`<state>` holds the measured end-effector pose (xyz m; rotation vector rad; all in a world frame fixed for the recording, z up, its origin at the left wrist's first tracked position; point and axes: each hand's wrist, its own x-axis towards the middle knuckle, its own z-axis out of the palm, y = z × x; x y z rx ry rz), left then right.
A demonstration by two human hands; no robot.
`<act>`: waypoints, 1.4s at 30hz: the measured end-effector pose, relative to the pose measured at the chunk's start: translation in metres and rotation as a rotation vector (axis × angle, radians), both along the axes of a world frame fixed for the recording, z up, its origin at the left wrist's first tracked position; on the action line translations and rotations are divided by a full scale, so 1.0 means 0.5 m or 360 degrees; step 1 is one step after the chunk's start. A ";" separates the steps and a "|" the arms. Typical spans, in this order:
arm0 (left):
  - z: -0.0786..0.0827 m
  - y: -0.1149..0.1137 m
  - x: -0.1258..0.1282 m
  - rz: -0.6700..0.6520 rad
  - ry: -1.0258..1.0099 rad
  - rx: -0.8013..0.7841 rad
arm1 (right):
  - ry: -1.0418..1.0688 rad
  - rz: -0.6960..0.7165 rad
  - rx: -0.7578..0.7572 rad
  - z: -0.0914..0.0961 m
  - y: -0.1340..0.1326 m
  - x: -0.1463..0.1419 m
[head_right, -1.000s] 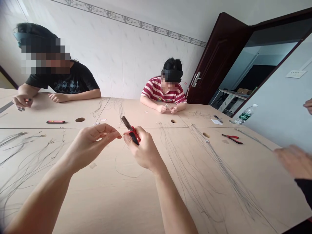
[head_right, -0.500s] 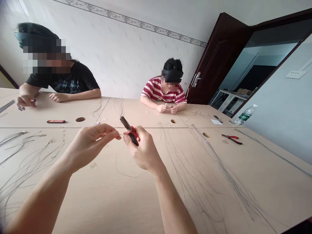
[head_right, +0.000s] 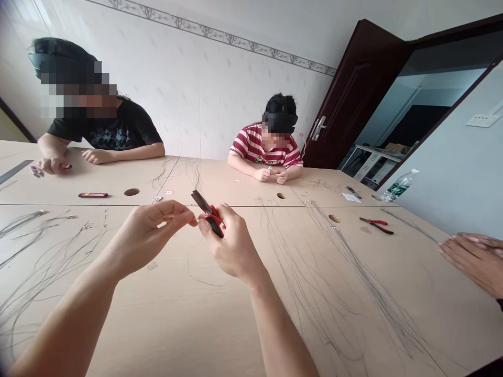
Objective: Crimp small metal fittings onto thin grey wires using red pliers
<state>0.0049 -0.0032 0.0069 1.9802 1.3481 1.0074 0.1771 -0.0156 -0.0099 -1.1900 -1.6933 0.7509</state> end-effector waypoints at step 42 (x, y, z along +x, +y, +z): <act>0.005 -0.011 -0.017 0.0043 0.0031 0.0011 | 0.0122 0.0070 -0.0075 -0.004 -0.012 -0.018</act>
